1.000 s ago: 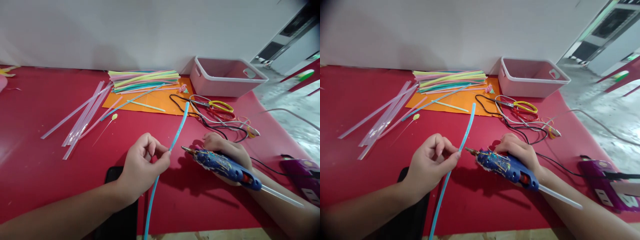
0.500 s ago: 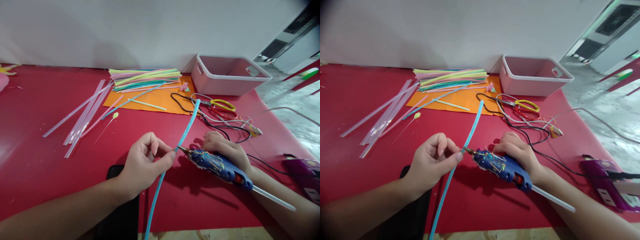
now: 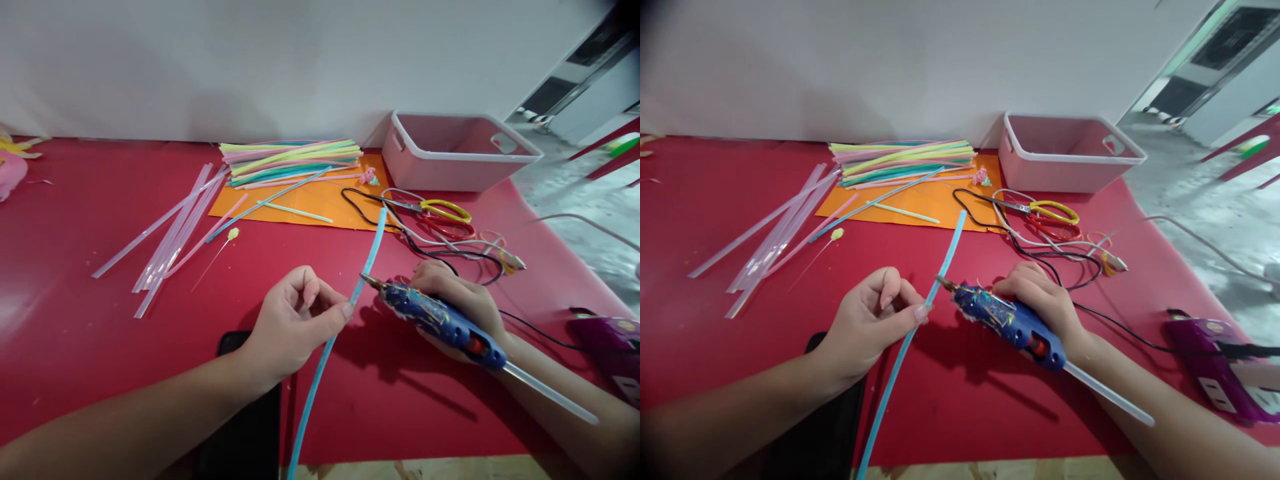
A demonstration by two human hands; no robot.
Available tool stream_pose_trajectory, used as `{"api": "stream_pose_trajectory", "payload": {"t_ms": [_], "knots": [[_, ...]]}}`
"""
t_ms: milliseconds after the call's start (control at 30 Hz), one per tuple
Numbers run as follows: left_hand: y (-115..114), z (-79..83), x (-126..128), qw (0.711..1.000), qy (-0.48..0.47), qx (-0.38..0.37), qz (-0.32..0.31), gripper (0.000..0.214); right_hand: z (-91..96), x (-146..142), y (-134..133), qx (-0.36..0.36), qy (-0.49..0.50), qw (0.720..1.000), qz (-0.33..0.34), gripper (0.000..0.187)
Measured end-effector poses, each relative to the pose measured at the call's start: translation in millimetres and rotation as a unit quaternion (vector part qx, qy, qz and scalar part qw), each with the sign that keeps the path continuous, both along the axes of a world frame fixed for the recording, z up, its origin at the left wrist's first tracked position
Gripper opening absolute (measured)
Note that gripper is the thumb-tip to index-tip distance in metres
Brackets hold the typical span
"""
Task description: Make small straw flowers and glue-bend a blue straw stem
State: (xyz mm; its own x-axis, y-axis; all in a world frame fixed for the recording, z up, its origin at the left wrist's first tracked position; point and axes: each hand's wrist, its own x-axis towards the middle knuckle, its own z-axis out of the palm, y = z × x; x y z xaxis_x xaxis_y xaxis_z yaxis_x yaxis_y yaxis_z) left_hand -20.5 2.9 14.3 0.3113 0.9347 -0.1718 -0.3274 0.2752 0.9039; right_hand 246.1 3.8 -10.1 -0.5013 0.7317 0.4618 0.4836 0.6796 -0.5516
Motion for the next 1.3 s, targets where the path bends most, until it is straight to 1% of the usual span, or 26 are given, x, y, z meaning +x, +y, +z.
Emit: {"api": "stream_pose_trajectory", "payload": {"t_ms": [167, 233, 300, 433, 467, 567, 600, 733, 767, 867, 900, 1033, 1067, 1167, 1200, 1300], "knots": [[0.6, 0.4, 0.3, 1.000, -0.014, -0.010, -0.003, 0.042, -0.3, -3.7, -2.4, 0.008, -0.030, 0.999, 0.034, 0.011], [1.0, 1.2, 0.5, 1.000, -0.015, -0.012, 0.001, 0.041, -0.7, -4.7, -2.8, 0.011, -0.023, 1.000, 0.016, 0.011], [1.3, 1.8, 0.7, 1.000, -0.013, -0.013, 0.002, 0.041, -0.9, -4.7, -2.7, 0.012, -0.004, 1.000, -0.005, 0.015], [1.5, 1.9, 0.6, 1.000, -0.014, -0.013, 0.004, 0.041, 0.3, -3.8, -2.1, 0.015, -0.014, 1.000, 0.018, 0.013], [1.4, 1.8, 0.5, 1.000, -0.015, -0.012, 0.006, 0.042, 1.0, -3.8, -2.0, 0.014, -0.016, 1.000, 0.011, 0.013], [0.4, 1.7, 0.0, 1.000, -0.017, -0.012, 0.007, 0.042, 3.4, -4.0, -1.7, 0.002, -0.002, 0.999, -0.048, 0.012], [0.0, 1.8, -0.1, 1.000, -0.018, -0.012, 0.007, 0.042, 4.0, -4.0, -1.7, -0.001, 0.002, 0.998, -0.055, 0.012], [-0.7, 1.8, 0.2, 1.000, -0.020, -0.014, 0.003, 0.042, 4.2, -3.4, -1.3, 0.009, -0.011, 1.000, 0.005, 0.013], [-0.5, 1.6, 0.3, 1.000, -0.022, -0.016, 0.003, 0.041, 4.0, -3.3, -1.1, 0.011, -0.013, 1.000, 0.003, 0.013], [0.5, 1.0, 0.6, 0.999, -0.028, -0.022, 0.003, 0.040, 3.6, -3.1, -0.8, 0.006, -0.017, 0.999, -0.042, 0.015], [0.8, 0.7, 0.6, 0.999, -0.029, -0.024, 0.004, 0.040, 3.4, -3.1, -0.9, 0.007, -0.015, 0.999, -0.043, 0.016], [1.6, 0.4, 0.9, 0.999, -0.030, -0.026, 0.011, 0.040, 2.9, -3.6, -1.6, 0.016, -0.016, 1.000, 0.006, 0.013], [1.6, 0.5, 1.1, 0.999, -0.032, -0.026, 0.013, 0.040, 3.0, -3.5, -1.7, 0.013, -0.020, 1.000, 0.002, 0.013], [1.8, 1.2, 1.6, 0.999, -0.037, -0.029, 0.016, 0.040, 3.6, -2.1, -0.8, 0.004, -0.026, 0.999, -0.041, 0.018], [1.8, 1.3, 1.8, 0.999, -0.038, -0.031, 0.017, 0.040, 3.8, -1.3, -0.2, 0.009, -0.024, 0.999, -0.037, 0.019], [2.0, 1.1, 1.9, 0.998, -0.038, -0.040, 0.019, 0.041, 3.5, 0.0, 1.0, 0.025, -0.036, 0.999, 0.022, 0.018]]}}
